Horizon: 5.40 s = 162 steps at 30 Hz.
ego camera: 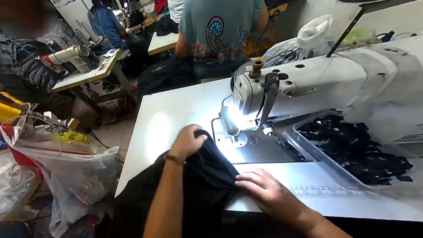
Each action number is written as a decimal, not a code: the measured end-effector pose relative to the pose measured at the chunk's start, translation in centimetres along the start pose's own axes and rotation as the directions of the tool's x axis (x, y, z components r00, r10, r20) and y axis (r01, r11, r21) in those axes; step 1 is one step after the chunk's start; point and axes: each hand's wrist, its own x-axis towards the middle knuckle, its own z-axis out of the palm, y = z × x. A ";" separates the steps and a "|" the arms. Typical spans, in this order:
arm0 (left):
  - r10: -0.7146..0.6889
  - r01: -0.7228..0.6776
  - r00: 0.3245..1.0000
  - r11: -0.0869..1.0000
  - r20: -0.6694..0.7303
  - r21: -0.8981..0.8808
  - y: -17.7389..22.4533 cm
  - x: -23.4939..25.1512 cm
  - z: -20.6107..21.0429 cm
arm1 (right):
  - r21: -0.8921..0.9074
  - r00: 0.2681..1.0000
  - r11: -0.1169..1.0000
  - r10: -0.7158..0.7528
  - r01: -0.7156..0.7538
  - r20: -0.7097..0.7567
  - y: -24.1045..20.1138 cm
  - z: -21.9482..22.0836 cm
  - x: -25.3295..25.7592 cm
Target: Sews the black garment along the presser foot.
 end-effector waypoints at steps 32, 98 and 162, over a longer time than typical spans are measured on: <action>0.056 -0.003 0.990 0.926 -0.131 0.379 2.5 7.8 8.9 | -0.122 0.985 0.988 -0.078 0.097 0.151 5.6 -3.3 1.7; -0.002 0.052 0.993 0.904 -0.118 0.423 1.7 -0.5 11.9 | -0.112 0.995 0.990 -0.079 0.086 0.067 5.4 -2.2 1.6; 0.542 -0.588 0.807 0.699 0.233 0.408 4.3 -9.2 5.7 | -0.136 0.981 0.972 0.188 -0.193 -0.052 1.7 -1.5 5.7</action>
